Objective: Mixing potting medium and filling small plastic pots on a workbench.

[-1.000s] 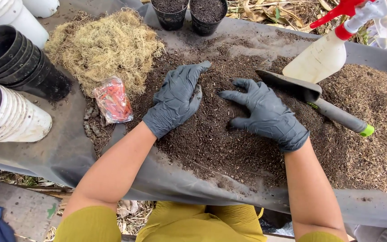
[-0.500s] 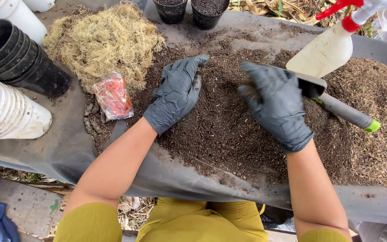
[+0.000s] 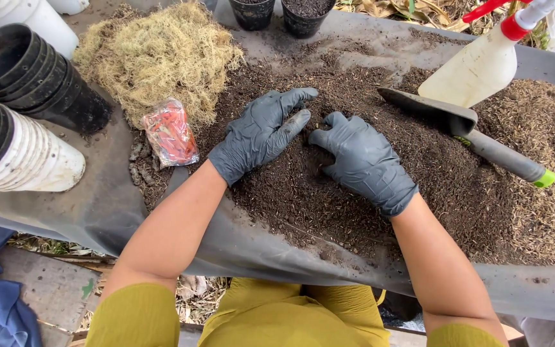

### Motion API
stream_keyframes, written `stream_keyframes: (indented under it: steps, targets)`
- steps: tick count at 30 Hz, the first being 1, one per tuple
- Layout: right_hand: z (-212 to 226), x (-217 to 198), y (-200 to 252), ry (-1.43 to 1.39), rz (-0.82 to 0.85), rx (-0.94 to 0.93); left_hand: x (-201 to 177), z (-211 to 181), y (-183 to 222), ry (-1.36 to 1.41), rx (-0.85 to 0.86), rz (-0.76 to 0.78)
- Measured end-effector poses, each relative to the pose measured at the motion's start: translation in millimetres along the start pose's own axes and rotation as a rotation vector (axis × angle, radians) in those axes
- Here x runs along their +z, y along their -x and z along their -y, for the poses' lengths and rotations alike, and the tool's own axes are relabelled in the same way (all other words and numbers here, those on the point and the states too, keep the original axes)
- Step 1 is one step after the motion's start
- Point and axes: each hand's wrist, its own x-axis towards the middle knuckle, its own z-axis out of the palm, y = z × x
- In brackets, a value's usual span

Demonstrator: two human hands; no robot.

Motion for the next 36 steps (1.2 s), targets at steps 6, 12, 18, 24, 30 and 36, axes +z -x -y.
stream_keyframes:
  steps: [6,12,18,24,30,36]
  targets:
    - [-22,-18,13,-0.108,-0.326,0.187,-12,3,-6,-0.131,-0.007,0.203]
    - [-40,-29,34,-0.110,-0.289,0.466,-23,-13,-10,-0.263,-0.006,0.392]
    - [28,-81,39,-0.302,-0.390,0.319,-6,13,-10,-0.460,0.030,0.530]
    - [-39,-11,17,-0.389,-0.512,0.042,3,29,-5,-0.167,-0.022,0.399]
    - [-35,-14,14,-0.285,-0.548,-0.225,-5,21,-10,0.044,0.026,0.172]
    - [-17,-36,27,0.023,-0.401,-0.150,-13,23,-3,-0.192,0.087,0.061]
